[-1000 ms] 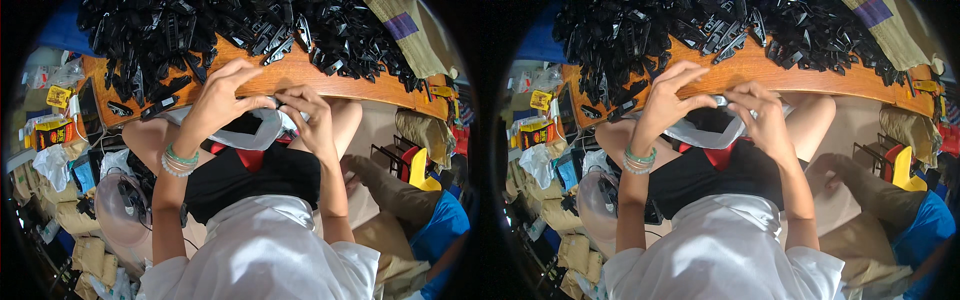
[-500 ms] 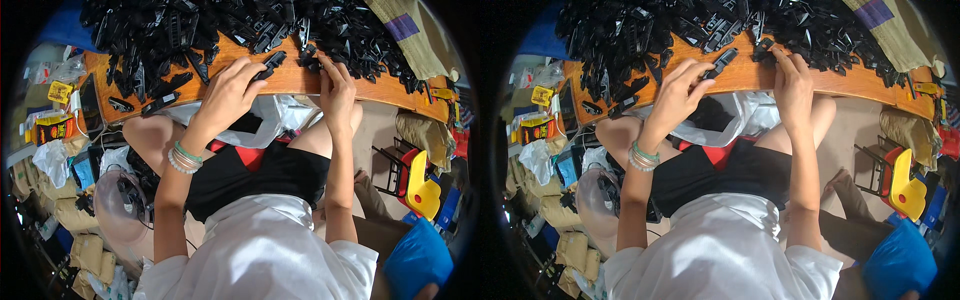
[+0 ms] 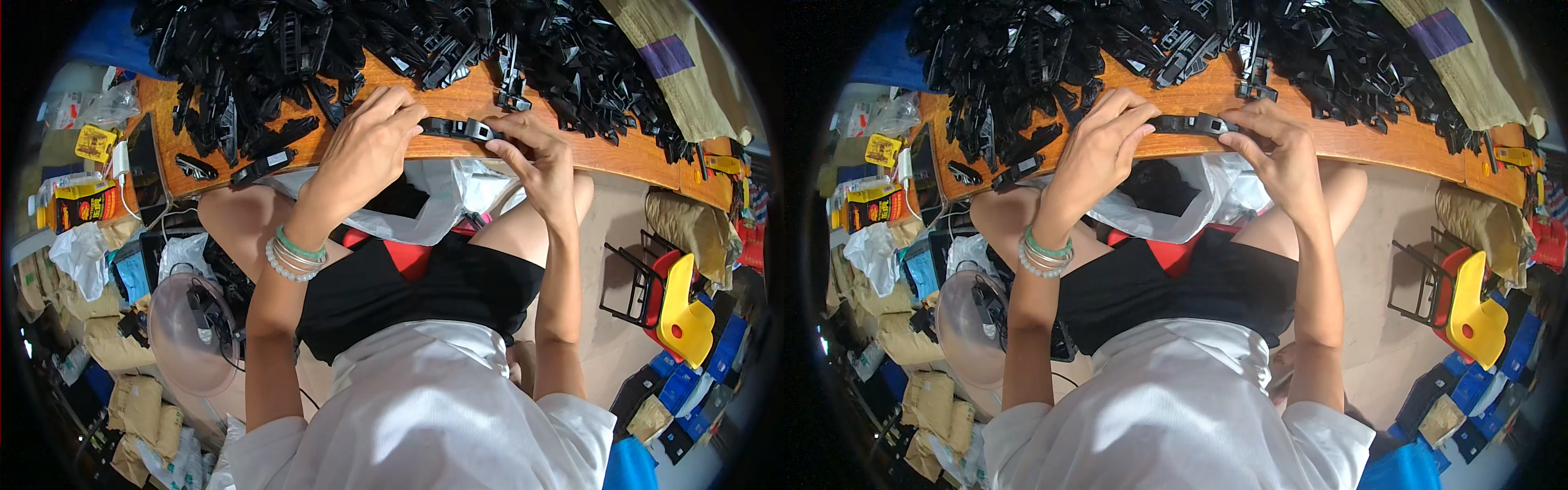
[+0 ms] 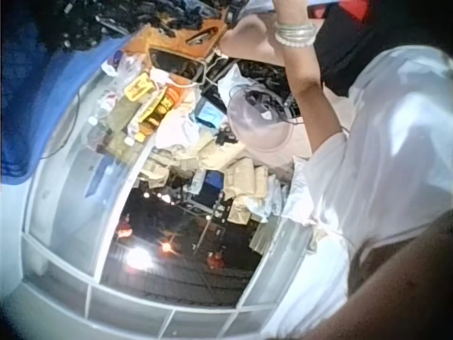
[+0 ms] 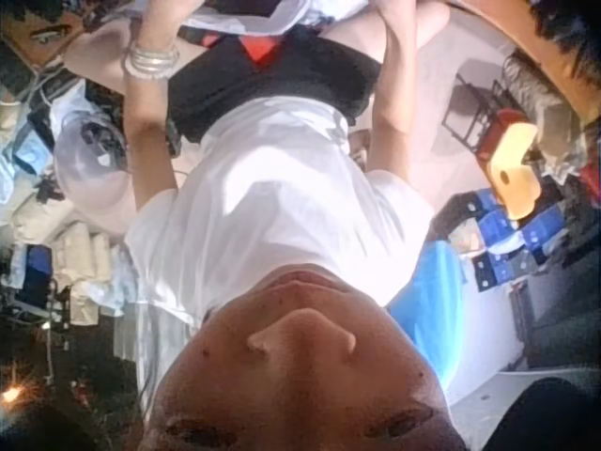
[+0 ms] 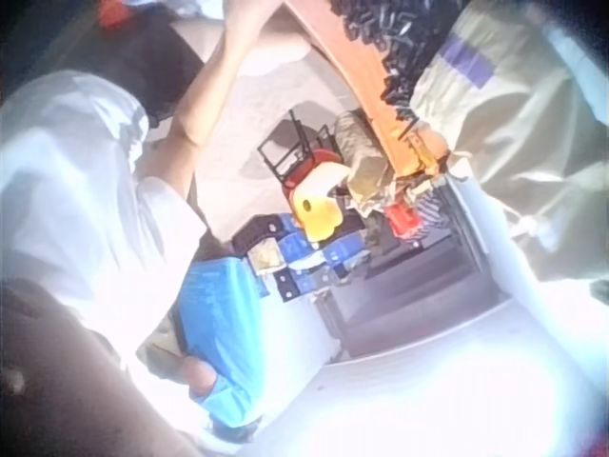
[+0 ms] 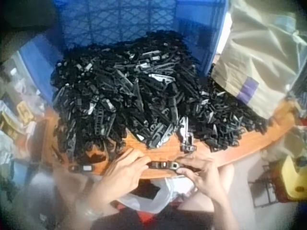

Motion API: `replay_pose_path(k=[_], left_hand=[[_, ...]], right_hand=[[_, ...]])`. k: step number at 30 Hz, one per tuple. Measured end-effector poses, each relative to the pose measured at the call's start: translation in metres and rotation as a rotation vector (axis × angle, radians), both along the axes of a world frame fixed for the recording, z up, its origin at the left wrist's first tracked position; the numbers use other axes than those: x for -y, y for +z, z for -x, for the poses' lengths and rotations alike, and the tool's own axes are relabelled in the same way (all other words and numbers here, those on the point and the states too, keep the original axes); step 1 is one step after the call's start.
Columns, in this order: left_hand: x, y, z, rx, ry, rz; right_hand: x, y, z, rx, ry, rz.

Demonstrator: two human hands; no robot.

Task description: The person assembles small black plastic components by snapping pieces together by hand.

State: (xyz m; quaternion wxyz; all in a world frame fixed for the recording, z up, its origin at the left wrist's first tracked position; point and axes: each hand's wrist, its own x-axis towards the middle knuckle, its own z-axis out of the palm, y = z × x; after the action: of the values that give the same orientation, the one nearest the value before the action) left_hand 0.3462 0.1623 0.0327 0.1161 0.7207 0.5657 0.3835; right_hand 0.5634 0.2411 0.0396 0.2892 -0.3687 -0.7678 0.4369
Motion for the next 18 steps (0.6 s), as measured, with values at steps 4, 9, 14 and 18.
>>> replay_pose_path(k=[4,9,14,18], left_hand=[[-0.002,0.0,-0.005,-0.014,-0.043,-0.026],[-0.003,0.001,-0.001,-0.004,-0.049,-0.014],[-0.016,0.012,-0.009,0.061,0.047,-0.037],[-0.052,-0.005,-0.031,-0.34,0.17,-0.264]], right_hand=[[-0.006,-0.013,0.009,-0.041,0.11,-0.298],[0.019,-0.007,0.02,-0.075,-0.054,-0.151],[0.03,-0.005,0.011,-0.063,0.073,-0.157],[-0.006,-0.014,0.014,0.122,-0.368,-0.621]])
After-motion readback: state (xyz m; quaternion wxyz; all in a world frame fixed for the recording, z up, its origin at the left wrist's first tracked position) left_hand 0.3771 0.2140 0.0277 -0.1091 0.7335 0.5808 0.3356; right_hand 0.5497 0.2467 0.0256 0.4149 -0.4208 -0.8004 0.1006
